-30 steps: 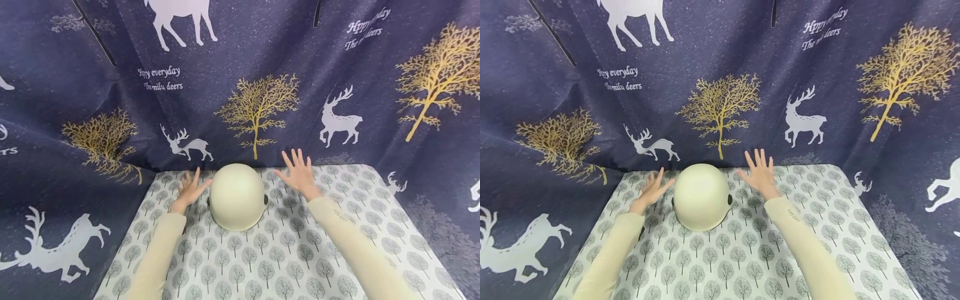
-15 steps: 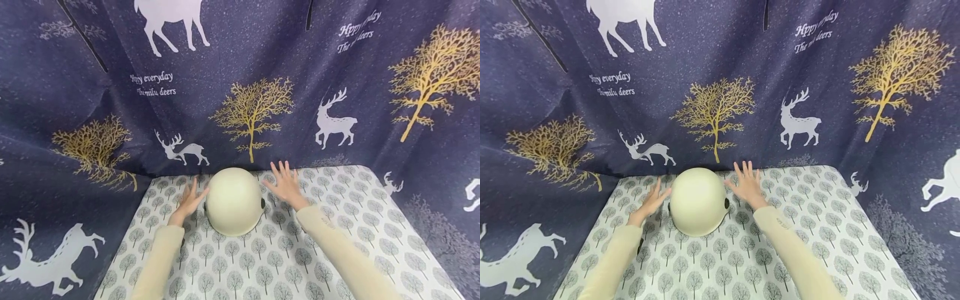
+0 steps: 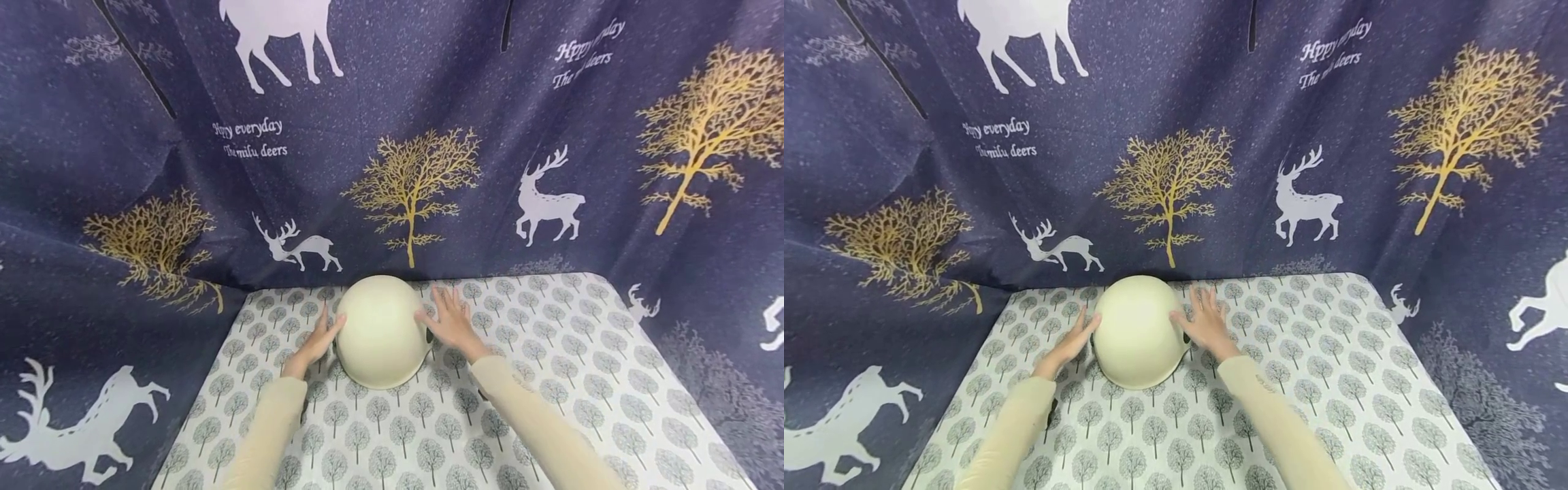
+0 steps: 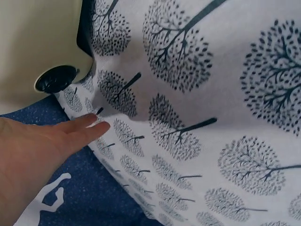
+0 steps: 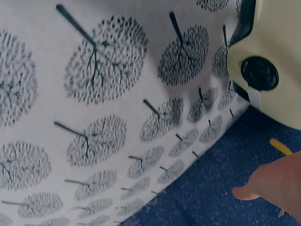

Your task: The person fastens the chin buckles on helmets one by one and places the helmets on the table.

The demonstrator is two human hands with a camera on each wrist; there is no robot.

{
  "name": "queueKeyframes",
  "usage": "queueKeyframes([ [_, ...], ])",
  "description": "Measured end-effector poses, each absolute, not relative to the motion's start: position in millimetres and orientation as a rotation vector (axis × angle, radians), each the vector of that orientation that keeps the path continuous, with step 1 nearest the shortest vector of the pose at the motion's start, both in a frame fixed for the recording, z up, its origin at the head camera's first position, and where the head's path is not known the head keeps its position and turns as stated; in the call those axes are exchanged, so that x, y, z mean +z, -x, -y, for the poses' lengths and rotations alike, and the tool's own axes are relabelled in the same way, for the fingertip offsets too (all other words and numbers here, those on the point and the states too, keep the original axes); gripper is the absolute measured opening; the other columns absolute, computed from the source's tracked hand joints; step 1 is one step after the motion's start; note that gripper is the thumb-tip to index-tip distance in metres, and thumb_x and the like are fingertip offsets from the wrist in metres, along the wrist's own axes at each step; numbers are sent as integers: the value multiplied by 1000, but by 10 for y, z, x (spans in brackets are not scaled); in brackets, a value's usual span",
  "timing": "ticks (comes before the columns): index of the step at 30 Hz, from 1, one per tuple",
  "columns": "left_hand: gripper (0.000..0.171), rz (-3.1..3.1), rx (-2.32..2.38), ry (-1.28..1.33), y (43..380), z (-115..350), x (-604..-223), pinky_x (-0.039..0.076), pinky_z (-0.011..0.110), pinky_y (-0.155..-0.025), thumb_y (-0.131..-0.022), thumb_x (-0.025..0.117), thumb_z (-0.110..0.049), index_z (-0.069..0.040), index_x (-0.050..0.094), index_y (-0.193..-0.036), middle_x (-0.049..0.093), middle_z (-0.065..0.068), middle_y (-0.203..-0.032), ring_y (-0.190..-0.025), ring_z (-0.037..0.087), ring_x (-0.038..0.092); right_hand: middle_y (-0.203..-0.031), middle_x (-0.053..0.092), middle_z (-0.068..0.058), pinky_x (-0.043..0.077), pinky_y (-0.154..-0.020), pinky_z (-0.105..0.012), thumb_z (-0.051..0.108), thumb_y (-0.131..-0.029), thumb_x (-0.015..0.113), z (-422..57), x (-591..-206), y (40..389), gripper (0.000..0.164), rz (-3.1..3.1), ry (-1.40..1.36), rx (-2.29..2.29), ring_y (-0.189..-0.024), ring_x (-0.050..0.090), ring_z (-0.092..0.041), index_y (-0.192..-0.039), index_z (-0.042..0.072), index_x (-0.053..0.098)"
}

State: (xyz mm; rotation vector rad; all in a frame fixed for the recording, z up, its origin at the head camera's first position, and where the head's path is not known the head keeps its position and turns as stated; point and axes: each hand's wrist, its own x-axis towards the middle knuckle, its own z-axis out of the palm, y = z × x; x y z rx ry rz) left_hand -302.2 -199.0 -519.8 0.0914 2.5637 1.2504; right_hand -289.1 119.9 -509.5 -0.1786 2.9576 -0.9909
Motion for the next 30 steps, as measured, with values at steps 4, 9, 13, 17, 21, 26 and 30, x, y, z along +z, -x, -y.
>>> queueKeyframes([
  [4,89,-2528,1263,-48,2994,1959,-5225,5,73,-113,-97,22,-68,-11,-13,-156,-5,24,-162,-146,53,4,-163,8,-21,-4,-119,-66,63,-96,39,-1124,-5105,2864,85,-2905,183,-1041,-152,-10,-37,-158,15,7],
  [9,90,-2468,1342,-21,2976,1922,-5268,0,73,-113,-97,19,-68,-8,-9,-156,-8,22,-163,-148,50,0,-164,10,-15,1,-120,-66,64,-96,37,-1063,-5141,2856,85,-2887,157,-1080,-153,-9,-35,-158,16,7],
  [13,89,-2440,1409,-11,2971,1907,-5296,-1,72,-114,-97,21,-67,-6,-7,-156,-7,23,-163,-149,49,-2,-164,11,-16,1,-120,-65,64,-96,37,-1035,-5166,2839,84,-2880,126,-1101,-153,-8,-35,-158,17,6],
  [17,89,-2437,1467,-21,2966,1901,-5367,-1,68,-117,-98,21,-65,-4,-5,-156,-8,23,-163,-149,47,-4,-163,13,-17,1,-120,-66,62,-96,38,-1003,-5213,2822,83,-2863,113,-1150,-153,-5,-37,-158,16,8],
  [21,85,-2406,1527,-49,2942,1875,-5453,-4,66,-118,-99,19,-63,-5,-3,-157,-9,21,-163,-150,43,-8,-163,16,-19,0,-118,-68,59,-97,39,-957,-5295,2799,82,-2799,98,-1244,-152,-2,-42,-157,10,12],
  [26,87,-2352,1583,-4,2930,1834,-5485,-6,63,-119,-97,20,-67,-9,-3,-157,-8,17,-165,-152,38,-8,-163,14,-17,1,-118,-67,57,-96,44,-896,-5365,2798,84,-2676,71,-1439,-151,3,-43,-158,13,8],
  [30,91,-2348,1619,19,2961,1839,-5471,-5,62,-120,-95,22,-70,-9,-3,-157,-8,17,-165,-152,39,-8,-165,11,-14,8,-122,-59,55,-95,49,-855,-5363,2841,88,-2595,102,-1585,-152,10,-37,-158,14,4],
])
